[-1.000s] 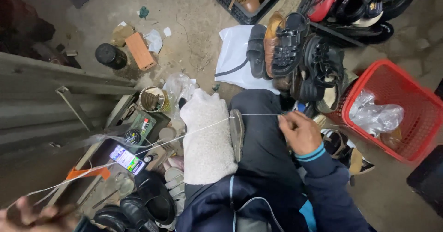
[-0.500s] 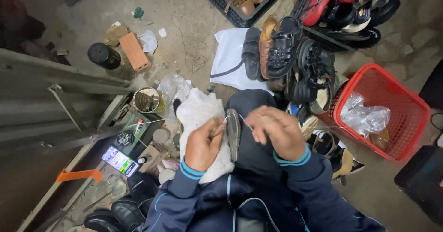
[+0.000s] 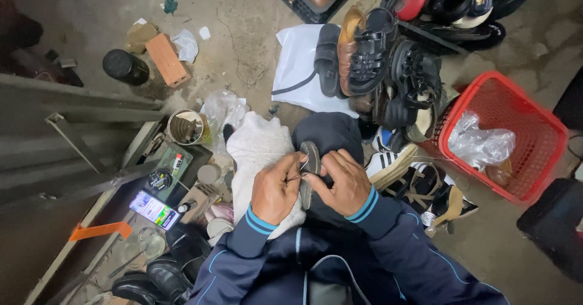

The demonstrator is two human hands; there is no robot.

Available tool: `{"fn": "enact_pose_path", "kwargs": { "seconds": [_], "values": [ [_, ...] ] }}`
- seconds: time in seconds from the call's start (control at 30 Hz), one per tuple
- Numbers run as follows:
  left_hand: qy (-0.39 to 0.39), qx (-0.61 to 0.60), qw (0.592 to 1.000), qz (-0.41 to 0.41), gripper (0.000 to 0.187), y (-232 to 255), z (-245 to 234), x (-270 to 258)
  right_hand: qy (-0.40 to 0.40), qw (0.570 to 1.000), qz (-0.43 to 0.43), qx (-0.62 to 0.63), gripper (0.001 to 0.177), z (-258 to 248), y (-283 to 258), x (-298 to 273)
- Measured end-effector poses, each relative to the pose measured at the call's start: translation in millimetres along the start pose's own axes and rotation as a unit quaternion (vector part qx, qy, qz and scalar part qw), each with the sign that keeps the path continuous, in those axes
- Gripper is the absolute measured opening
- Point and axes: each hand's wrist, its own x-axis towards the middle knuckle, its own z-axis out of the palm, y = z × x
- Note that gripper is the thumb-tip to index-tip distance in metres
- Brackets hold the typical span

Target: The person is hand-sewing the sole of a shoe to its upper part using a needle and thread.

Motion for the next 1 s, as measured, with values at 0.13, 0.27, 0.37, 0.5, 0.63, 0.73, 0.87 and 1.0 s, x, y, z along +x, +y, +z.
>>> {"fn": "enact_pose_path", "kwargs": {
  "seconds": [0.13, 0.27, 0.37, 0.5, 0.63, 0.73, 0.87, 1.0],
  "values": [
    [0.002, 0.022, 1.000, -0.009, 0.023, 1.1, -7.5, -2.4, 0.001, 0.999, 0.005, -0.036, 0.033, -1.2, -6.8, 1.8],
    [0.019, 0.145, 0.987, -0.065, 0.027, 1.9, -30.3, -9.2, 0.037, 0.995, 0.050, -0.079, 0.038, -1.7, 6.2, -9.9],
    [0.066, 0.225, 0.971, -0.049, 0.040, 6.9, -50.1, -14.1, 0.050, 0.993, 0.089, -0.058, 0.033, -9.7, 17.5, -18.8],
    [0.056, 0.101, 0.988, 0.102, 0.027, 27.4, -53.4, -16.5, -0.012, 0.978, 0.205, 0.037, 0.067, -21.8, 40.2, -32.3],
    [-0.037, 0.025, 0.992, 0.117, 0.040, 50.7, -28.0, -14.3, -0.035, 0.975, 0.211, 0.064, 0.052, -29.5, 43.7, -32.3],
    [-0.053, 0.118, 0.986, 0.110, 0.043, 56.4, -13.3, -8.8, -0.034, 0.975, 0.216, 0.042, 0.066, -35.4, 35.8, -26.6],
    [-0.082, 0.072, 0.985, 0.136, 0.043, 56.2, -2.2, -0.7, 0.003, 0.987, 0.150, 0.061, 0.033, -32.1, 36.9, -29.7],
    [-0.045, 0.080, 0.985, 0.148, 0.039, 45.5, 5.4, 0.5, 0.035, 0.989, 0.135, 0.041, 0.051, -23.0, 45.2, -35.7]
  ]
}}
